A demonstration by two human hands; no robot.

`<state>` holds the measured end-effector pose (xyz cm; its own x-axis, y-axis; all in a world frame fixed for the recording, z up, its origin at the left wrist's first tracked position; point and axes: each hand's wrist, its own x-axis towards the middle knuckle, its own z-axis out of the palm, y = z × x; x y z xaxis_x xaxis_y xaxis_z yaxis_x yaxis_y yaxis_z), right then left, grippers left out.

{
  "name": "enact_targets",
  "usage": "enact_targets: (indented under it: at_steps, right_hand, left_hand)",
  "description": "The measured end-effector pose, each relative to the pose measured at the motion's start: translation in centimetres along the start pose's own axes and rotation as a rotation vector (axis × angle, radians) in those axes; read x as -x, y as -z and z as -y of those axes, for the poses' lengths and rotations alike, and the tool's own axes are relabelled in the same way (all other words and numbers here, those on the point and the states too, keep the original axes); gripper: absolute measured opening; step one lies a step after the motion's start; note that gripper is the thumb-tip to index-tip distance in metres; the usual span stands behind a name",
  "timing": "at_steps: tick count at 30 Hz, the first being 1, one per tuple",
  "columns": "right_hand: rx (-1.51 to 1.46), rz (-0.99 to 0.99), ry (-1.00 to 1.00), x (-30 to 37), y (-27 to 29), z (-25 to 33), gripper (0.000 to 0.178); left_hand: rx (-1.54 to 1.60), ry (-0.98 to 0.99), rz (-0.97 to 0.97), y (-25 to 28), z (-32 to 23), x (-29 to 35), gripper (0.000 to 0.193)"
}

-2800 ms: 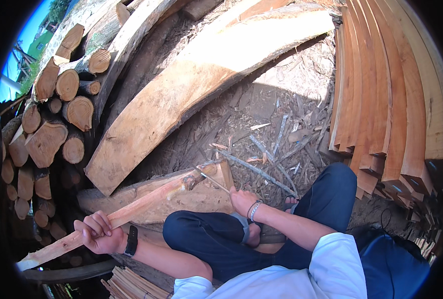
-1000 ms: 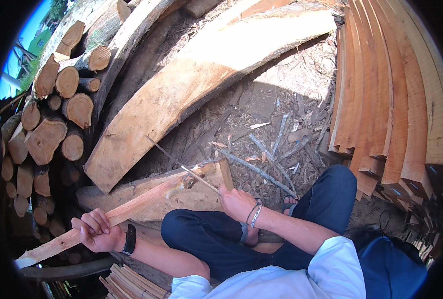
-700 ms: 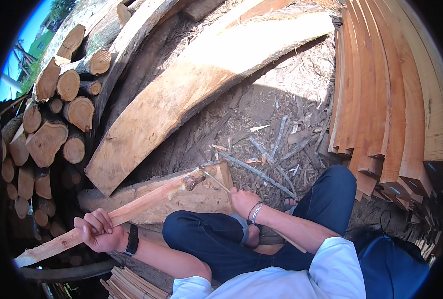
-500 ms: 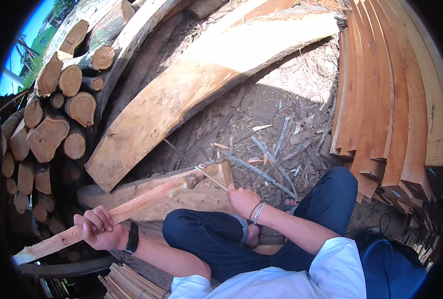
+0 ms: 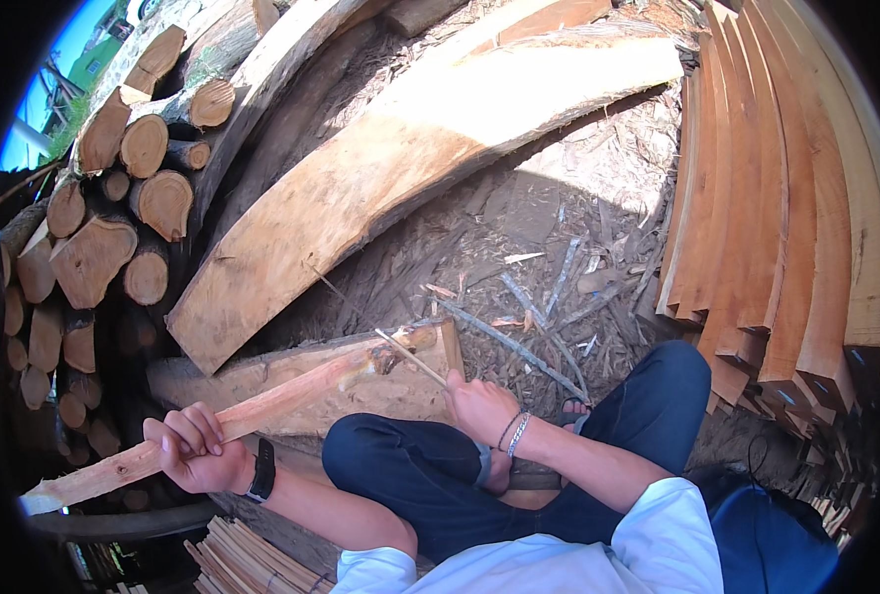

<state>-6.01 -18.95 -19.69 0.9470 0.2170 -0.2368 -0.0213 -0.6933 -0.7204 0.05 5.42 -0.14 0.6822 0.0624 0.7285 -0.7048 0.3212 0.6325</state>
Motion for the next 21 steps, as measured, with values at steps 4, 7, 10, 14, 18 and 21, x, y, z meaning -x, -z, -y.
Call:
enact_targets:
  at_steps: [4,7,10,14,18,21]
  right_hand:
    - [0.117,-0.007,-0.097,-0.9,-5.5,-6.6,0.022]
    - [0.153,-0.002,-0.119,-1.2,-7.3,-7.9,0.021]
    - [0.098,0.031,-0.1,-1.0,-6.9,-7.5,0.023]
    - [0.041,0.01,-0.082,-1.6,-7.0,-6.6,0.025]
    - [0.083,-0.036,-0.055,-2.7,-8.5,-7.6,0.025]
    - [0.224,-0.078,-0.037,-1.2,-8.7,-5.7,0.028]
  left_hand:
    - [0.012,0.004,-0.004,-0.7,0.6,0.1,0.021]
    - [0.001,-0.006,-0.031,-0.7,0.6,0.0,0.021]
    - [0.015,-0.011,-0.03,-0.5,0.2,0.1,0.021]
    - [0.015,-0.04,0.009,-0.3,-0.7,0.3,0.022]
    - [-0.005,-0.055,-0.045,-0.4,0.0,0.2,0.023]
    - [-0.034,-0.061,-0.016,0.0,-0.5,0.3,0.022]
